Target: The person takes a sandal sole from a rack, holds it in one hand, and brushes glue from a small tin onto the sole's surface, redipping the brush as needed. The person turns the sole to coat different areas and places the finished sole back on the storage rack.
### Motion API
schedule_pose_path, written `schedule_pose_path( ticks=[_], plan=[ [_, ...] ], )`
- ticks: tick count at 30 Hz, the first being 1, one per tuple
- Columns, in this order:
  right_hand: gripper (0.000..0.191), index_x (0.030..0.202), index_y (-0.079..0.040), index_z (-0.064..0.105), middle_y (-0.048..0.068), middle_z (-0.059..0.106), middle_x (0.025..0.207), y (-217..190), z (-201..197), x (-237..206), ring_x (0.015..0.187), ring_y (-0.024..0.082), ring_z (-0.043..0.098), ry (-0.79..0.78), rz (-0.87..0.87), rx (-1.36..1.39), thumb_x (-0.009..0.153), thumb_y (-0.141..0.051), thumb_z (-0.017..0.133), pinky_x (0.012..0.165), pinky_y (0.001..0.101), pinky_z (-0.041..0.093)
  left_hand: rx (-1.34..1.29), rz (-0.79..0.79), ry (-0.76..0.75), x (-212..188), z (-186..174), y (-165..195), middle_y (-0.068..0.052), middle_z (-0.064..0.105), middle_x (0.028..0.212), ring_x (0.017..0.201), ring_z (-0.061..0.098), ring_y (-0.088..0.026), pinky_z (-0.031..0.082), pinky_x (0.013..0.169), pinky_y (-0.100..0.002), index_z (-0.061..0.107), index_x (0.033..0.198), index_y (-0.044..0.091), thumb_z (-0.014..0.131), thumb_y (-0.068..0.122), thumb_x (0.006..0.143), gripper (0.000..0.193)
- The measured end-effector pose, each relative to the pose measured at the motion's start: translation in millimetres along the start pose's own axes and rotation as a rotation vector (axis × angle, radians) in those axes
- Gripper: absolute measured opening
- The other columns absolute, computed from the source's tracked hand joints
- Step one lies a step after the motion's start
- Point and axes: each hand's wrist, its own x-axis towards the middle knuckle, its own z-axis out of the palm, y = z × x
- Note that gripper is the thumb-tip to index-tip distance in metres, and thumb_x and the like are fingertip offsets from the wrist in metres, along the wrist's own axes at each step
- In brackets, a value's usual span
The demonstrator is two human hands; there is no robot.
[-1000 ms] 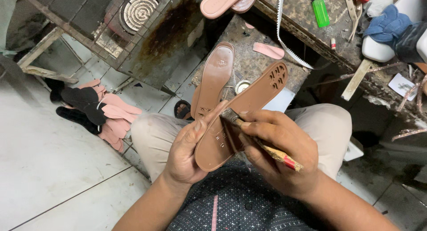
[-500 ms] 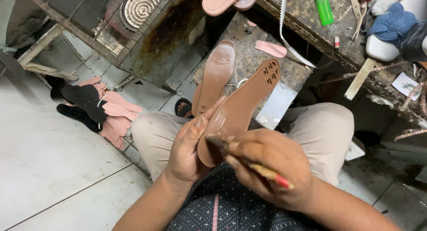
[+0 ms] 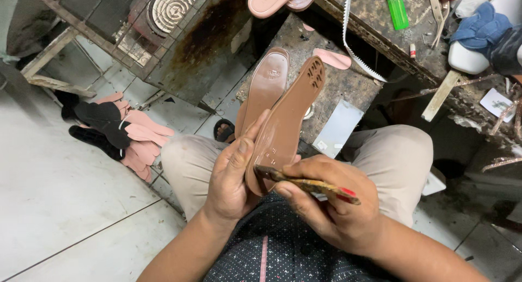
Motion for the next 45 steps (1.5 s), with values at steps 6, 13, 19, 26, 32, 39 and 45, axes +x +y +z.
schedule_pose_path(
  ticks=[6, 13, 19, 26, 32, 39, 45],
  plan=[
    [0.026, 0.110, 0.002, 0.064, 0.013, 0.071, 0.093, -1, 3, 5, 0.080, 0.025, 0.074, 0.007, -0.071, -0.094, 0.091, -0.005, 0.081, 0.069, 0.0336, 0.060, 0.112, 0.035, 0.051, 3, 6, -3, -0.022, 0.048, 0.157, 0.140, 0.054, -0.025, 0.044, 0.121, -0.039, 0.026, 0.163, -0.008, 0.042, 0.036, 0.113, 0.069],
    [0.031, 0.114, 0.001, 0.063, 0.018, 0.071, 0.107, -3, -1, 7, 0.094, 0.030, 0.076, -0.023, -0.098, -0.088, 0.088, 0.000, 0.081, 0.078, 0.0357, 0.062, 0.023, -0.012, 0.070, 3, 5, -2, -0.023, 0.048, 0.154, 0.134, 0.056, -0.027, 0.045, 0.114, -0.041, 0.026, 0.164, -0.007, 0.037, 0.038, 0.114, 0.068],
    [0.033, 0.116, 0.001, 0.063, 0.020, 0.069, 0.116, -2, -5, 6, 0.101, 0.030, 0.075, -0.028, -0.040, -0.073, 0.087, 0.004, 0.079, 0.083, 0.0344, 0.061, 0.046, -0.006, 0.044, 2, 5, -3, -0.022, 0.046, 0.157, 0.142, 0.050, -0.027, 0.040, 0.122, -0.042, 0.027, 0.162, -0.008, 0.035, 0.036, 0.113, 0.066],
    [0.037, 0.119, 0.001, 0.062, 0.020, 0.067, 0.118, -1, -6, 4, 0.103, 0.031, 0.074, -0.061, -0.042, -0.028, 0.086, 0.003, 0.079, 0.085, 0.0348, 0.061, 0.081, -0.032, 0.058, 2, 7, -2, -0.022, 0.047, 0.156, 0.142, 0.050, -0.027, 0.040, 0.121, -0.041, 0.029, 0.161, -0.009, 0.032, 0.035, 0.113, 0.064],
    [0.039, 0.120, 0.001, 0.061, 0.020, 0.066, 0.120, -3, -4, 3, 0.103, 0.031, 0.074, -0.100, -0.075, 0.032, 0.085, 0.002, 0.080, 0.085, 0.0350, 0.061, 0.122, -0.012, 0.083, 4, 8, -2, -0.022, 0.049, 0.155, 0.139, 0.051, -0.026, 0.041, 0.119, -0.039, 0.031, 0.160, -0.010, 0.031, 0.033, 0.115, 0.062],
    [0.036, 0.117, 0.001, 0.062, 0.019, 0.066, 0.119, -7, -1, 7, 0.101, 0.030, 0.073, -0.138, -0.131, 0.049, 0.086, 0.003, 0.079, 0.084, 0.0350, 0.061, 0.103, -0.048, 0.153, 5, 11, 3, -0.020, 0.050, 0.153, 0.138, 0.053, -0.023, 0.041, 0.119, -0.037, 0.033, 0.158, -0.009, 0.029, 0.031, 0.113, 0.061],
    [0.030, 0.114, 0.000, 0.062, 0.017, 0.067, 0.115, -2, -2, 3, 0.103, 0.029, 0.074, -0.172, -0.145, 0.090, 0.088, 0.001, 0.077, 0.087, 0.0346, 0.062, 0.114, -0.013, 0.157, 1, 5, 2, -0.022, 0.051, 0.151, 0.129, 0.057, -0.030, 0.051, 0.109, -0.047, 0.029, 0.161, -0.007, 0.029, 0.033, 0.113, 0.062]
  ],
)
